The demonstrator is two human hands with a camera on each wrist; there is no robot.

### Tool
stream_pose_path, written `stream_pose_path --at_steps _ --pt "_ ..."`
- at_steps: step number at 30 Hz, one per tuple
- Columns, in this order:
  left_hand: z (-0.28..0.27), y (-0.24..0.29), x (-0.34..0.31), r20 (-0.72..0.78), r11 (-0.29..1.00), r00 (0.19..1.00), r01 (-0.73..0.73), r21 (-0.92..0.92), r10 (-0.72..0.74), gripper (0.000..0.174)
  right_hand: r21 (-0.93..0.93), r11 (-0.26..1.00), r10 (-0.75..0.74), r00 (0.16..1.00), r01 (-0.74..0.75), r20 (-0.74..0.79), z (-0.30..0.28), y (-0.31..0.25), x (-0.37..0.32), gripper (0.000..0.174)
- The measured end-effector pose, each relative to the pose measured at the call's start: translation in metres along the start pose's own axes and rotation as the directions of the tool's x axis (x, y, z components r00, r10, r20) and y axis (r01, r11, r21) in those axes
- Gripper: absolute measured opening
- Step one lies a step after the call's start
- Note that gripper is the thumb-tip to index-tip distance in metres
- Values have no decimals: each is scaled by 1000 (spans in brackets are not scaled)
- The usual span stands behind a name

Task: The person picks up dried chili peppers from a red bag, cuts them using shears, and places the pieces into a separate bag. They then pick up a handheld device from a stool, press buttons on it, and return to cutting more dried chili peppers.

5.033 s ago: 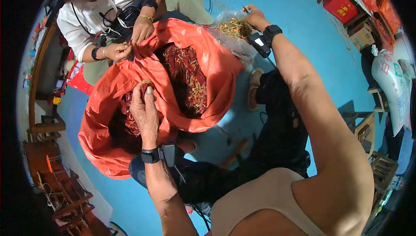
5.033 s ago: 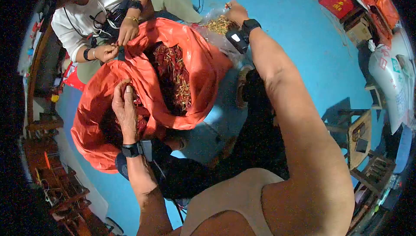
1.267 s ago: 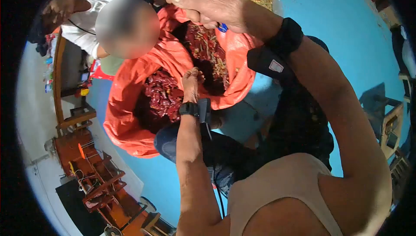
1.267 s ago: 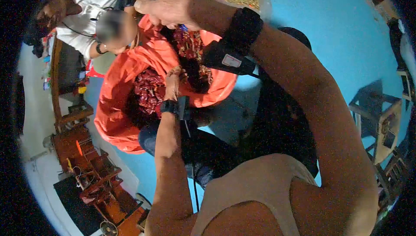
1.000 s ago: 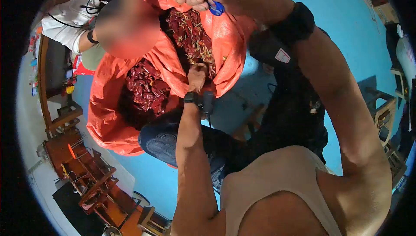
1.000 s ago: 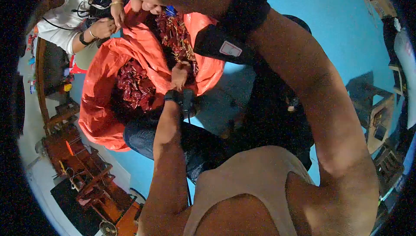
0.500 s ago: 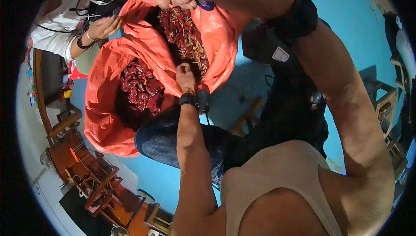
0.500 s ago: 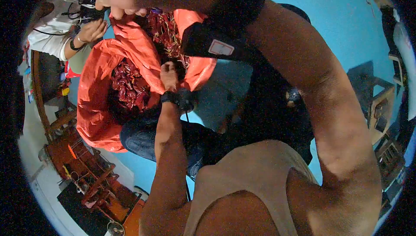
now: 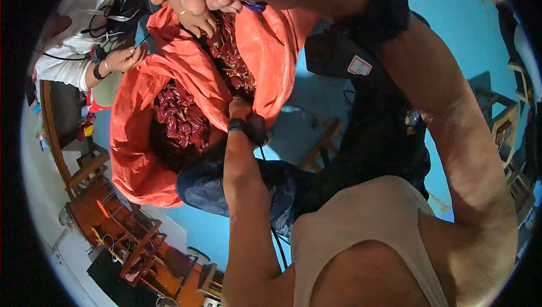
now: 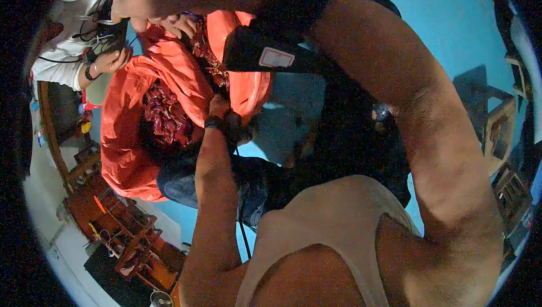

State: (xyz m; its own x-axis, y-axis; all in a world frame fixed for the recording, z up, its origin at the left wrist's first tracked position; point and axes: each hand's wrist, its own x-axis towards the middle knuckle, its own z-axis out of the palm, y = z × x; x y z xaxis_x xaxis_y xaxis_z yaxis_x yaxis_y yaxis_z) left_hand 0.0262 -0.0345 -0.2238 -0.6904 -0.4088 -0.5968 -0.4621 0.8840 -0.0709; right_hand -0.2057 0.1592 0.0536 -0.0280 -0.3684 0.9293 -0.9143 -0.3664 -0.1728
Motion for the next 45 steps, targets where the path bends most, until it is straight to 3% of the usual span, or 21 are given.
stream_pose_path --at_steps 2,3,4,5,7,11,14,18,22,26,29,32,34,36,37,39,40,41,42,44,45 --pt "-25 11 -11 103 995 990 -99 -32 102 33 68 991 112 989 -119 94 0 -5 6 12" --pt "-5 -10 5 91 902 898 -432 -1 430 23 43 973 216 961 -227 174 -1 -8 13 14" --pt "2 -12 10 70 911 909 -411 -20 412 23 38 975 207 962 -217 176 -4 -12 20 14" --pt "7 -8 7 44 938 938 -343 -51 345 24 157 711 637 723 -685 268 -13 -30 39 17" --pt "16 -1 1 -17 965 976 -215 -150 215 24 391 355 778 500 -849 380 -9 -31 29 26" --pt "31 5 -8 -123 907 992 -90 -412 43 26 406 209 794 397 -889 460 -11 -35 30 25" --pt "42 4 -8 -135 719 988 -43 -694 -71 27 295 410 776 500 -863 385 -13 -37 31 26" --pt "54 3 -6 65 159 986 90 -983 -157 29 571 316 669 605 -758 432 1 -32 19 27" --pt "62 11 0 215 -335 961 148 -930 -172 31 541 416 668 649 -731 363 3 -32 17 20" --pt "73 20 7 271 -626 952 123 -770 -145 33 389 757 483 850 -525 208 10 -20 12 15" --pt "57 34 -4 255 -739 966 151 -656 -29 34 68 998 17 1000 -16 -5 22 -8 8 14" --pt "-4 61 -49 149 -754 979 201 -626 138 49 -212 928 -344 924 307 -168 37 4 3 17" --pt "-17 63 -45 88 -754 978 202 -625 189 58 -10 977 -211 977 211 -13 30 0 4 16" --pt "-35 66 -39 129 -710 991 78 -700 -19 44 65 995 -77 997 76 12 26 -21 6 17" --pt "-51 63 -26 269 -813 963 156 -560 -1 42 251 924 278 958 -288 76 20 -37 13 17" --pt "-58 56 -13 94 -786 995 47 -617 -15 43 391 696 577 793 -603 196 18 -33 13 18" --pt "-59 47 -5 2 -733 1000 -4 -680 -7 46 293 933 207 978 -209 37 23 -13 9 17" --pt "-63 36 5 59 -815 995 101 -570 82 43 125 964 -227 972 233 -61 30 4 4 18" --pt "-71 33 4 54 -812 995 101 -575 85 43 118 965 -230 971 236 -63 35 7 6 18" --pt "-84 28 0 117 -786 987 159 -597 110 40 572 749 225 941 -334 253 39 14 7 18" --pt "-89 24 -1 121 -748 991 117 -653 49 36 309 322 787 435 -895 438 31 -18 21 21"
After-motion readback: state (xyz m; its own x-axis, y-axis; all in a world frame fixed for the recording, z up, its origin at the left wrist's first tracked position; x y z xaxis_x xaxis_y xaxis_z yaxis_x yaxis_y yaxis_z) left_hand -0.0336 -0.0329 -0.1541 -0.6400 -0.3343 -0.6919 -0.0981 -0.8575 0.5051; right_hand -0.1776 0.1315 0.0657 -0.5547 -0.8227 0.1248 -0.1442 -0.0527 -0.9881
